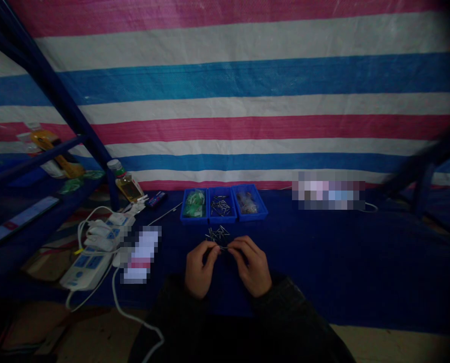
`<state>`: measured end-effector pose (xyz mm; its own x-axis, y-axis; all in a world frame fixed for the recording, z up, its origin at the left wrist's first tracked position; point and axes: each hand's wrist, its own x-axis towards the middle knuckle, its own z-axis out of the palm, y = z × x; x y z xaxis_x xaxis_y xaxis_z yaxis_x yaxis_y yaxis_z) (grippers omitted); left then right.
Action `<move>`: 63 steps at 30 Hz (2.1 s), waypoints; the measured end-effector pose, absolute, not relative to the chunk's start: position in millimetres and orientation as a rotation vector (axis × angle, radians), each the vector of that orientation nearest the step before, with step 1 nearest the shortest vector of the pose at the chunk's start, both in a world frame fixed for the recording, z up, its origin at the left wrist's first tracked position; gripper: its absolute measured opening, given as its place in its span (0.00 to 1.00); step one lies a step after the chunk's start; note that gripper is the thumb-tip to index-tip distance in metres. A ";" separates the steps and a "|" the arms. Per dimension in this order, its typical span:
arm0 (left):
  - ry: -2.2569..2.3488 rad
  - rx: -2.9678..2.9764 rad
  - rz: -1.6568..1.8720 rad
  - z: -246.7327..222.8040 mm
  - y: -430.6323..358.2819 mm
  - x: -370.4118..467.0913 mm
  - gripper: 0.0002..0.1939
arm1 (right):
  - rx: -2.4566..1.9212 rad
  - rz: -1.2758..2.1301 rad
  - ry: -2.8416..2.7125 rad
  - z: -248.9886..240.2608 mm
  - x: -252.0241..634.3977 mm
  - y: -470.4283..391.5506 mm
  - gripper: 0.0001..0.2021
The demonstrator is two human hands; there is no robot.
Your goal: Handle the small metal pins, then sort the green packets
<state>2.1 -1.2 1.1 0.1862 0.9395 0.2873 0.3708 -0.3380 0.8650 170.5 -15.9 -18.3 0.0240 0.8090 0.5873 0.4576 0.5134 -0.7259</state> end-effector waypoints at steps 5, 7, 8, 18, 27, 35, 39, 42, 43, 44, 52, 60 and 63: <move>1.218 1.808 1.117 3.0 -1.0 2.2 0.12 | -1.108 0.360 -1.601 -19.0 171.3 -16.6 0.09; 1.198 1.825 1.087 3.9 -1.1 2.9 0.12 | -1.104 0.359 -1.626 -20.8 171.1 -16.6 0.09; 1.188 1.837 1.069 4.3 -1.1 3.2 0.13 | -1.101 0.359 -1.638 -21.5 170.9 -16.6 0.09; 1.143 1.876 1.011 6.7 -1.3 4.2 0.13 | -1.058 0.436 -1.724 -18.4 169.9 -15.9 0.10; 1.131 1.896 1.016 3.3 -0.7 3.9 0.13 | -1.063 0.469 -1.719 -16.7 169.2 -15.9 0.10; 1.133 1.897 1.021 5.6 -1.8 4.6 0.12 | -1.135 0.453 -1.754 -19.2 169.4 -14.2 0.13; 1.132 1.885 1.023 5.2 -2.3 4.5 0.12 | -1.159 0.457 -1.756 -19.6 170.1 -14.1 0.14; 1.143 1.875 1.032 5.2 -2.3 4.4 0.12 | -1.171 0.443 -1.736 -20.5 170.4 -14.2 0.13; 1.153 1.872 1.035 5.4 -2.3 4.4 0.12 | -1.175 0.436 -1.726 -20.8 170.4 -14.2 0.13; 1.162 1.869 1.039 5.6 -2.3 4.4 0.12 | -1.178 0.430 -1.717 -21.2 170.5 -14.2 0.13; 1.215 1.797 1.091 3.7 -1.5 2.3 0.12 | -1.146 0.402 -1.621 -19.6 171.9 -13.9 0.09; 1.215 1.778 1.090 1.5 -0.5 2.6 0.13 | -1.068 0.413 -1.637 -18.5 171.9 -15.6 0.09; 1.196 1.788 1.078 3.1 -0.8 2.7 0.13 | -1.061 0.413 -1.636 -21.8 172.1 -15.5 0.09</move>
<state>2.7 -0.8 3.1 0.2201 0.9439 0.2460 0.3426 -0.3109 0.8865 172.1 -15.5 -21.8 -0.0101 0.8047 0.5936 0.4268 0.5403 -0.7252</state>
